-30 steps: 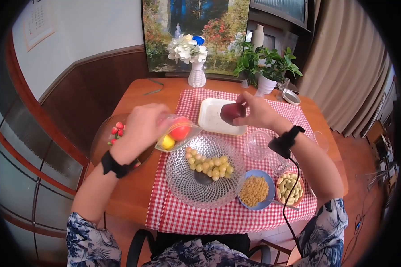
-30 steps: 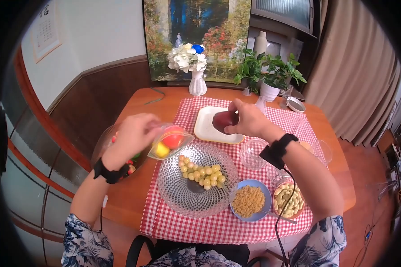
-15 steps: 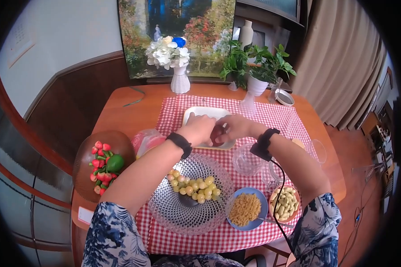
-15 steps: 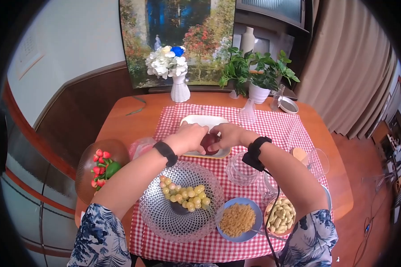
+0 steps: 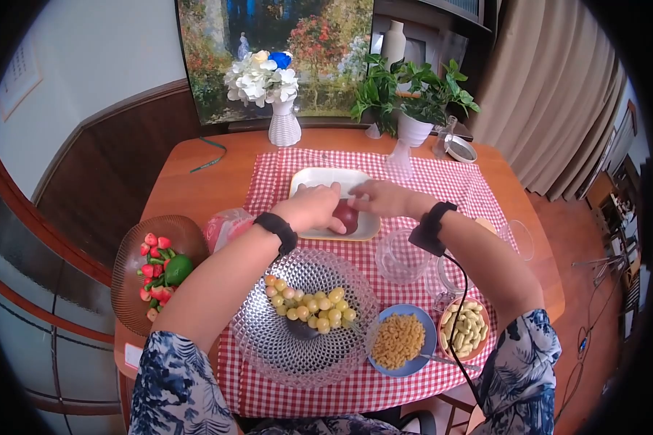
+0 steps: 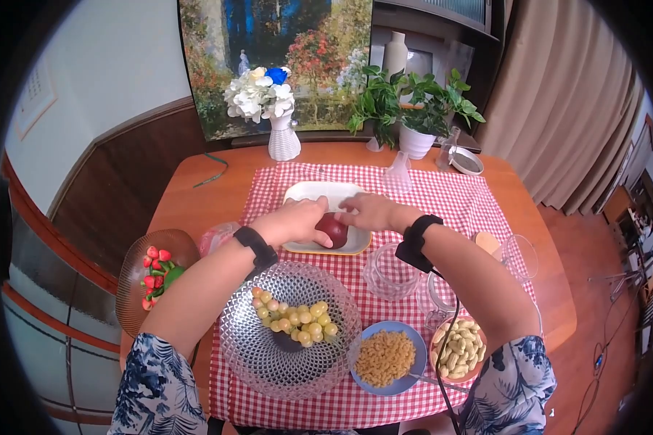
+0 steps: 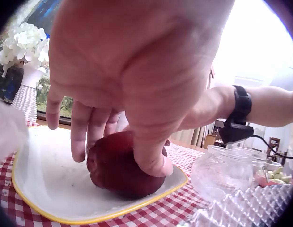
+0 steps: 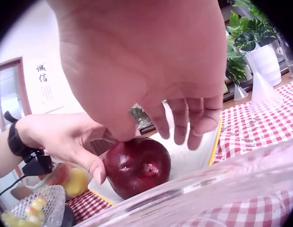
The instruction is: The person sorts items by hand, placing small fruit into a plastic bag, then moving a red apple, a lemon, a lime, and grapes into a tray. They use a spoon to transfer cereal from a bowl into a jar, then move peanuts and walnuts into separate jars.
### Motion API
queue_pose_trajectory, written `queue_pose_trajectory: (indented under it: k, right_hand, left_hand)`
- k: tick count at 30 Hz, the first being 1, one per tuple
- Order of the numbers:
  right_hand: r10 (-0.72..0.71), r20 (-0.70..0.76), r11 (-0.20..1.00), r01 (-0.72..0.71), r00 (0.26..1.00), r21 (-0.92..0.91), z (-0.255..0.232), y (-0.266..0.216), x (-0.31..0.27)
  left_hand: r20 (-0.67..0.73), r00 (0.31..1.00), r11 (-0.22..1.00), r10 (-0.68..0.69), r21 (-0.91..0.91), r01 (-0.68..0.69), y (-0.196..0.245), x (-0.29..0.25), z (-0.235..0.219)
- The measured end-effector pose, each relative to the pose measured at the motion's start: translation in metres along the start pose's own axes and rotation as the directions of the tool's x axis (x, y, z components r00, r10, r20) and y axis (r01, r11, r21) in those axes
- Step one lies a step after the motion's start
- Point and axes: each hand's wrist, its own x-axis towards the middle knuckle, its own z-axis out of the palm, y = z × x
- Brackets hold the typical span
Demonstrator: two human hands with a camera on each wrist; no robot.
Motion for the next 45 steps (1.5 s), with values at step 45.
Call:
queue_pose_trajectory:
  k: [45]
  right_hand:
    - [-0.138, 0.020, 0.985, 0.139, 0.990, -0.098, -0.006, -0.008, -0.005]
  left_hand:
    - [-0.052, 0.996, 0.997, 0.076, 0.020, -0.075, -0.029, 0.014, 0.029]
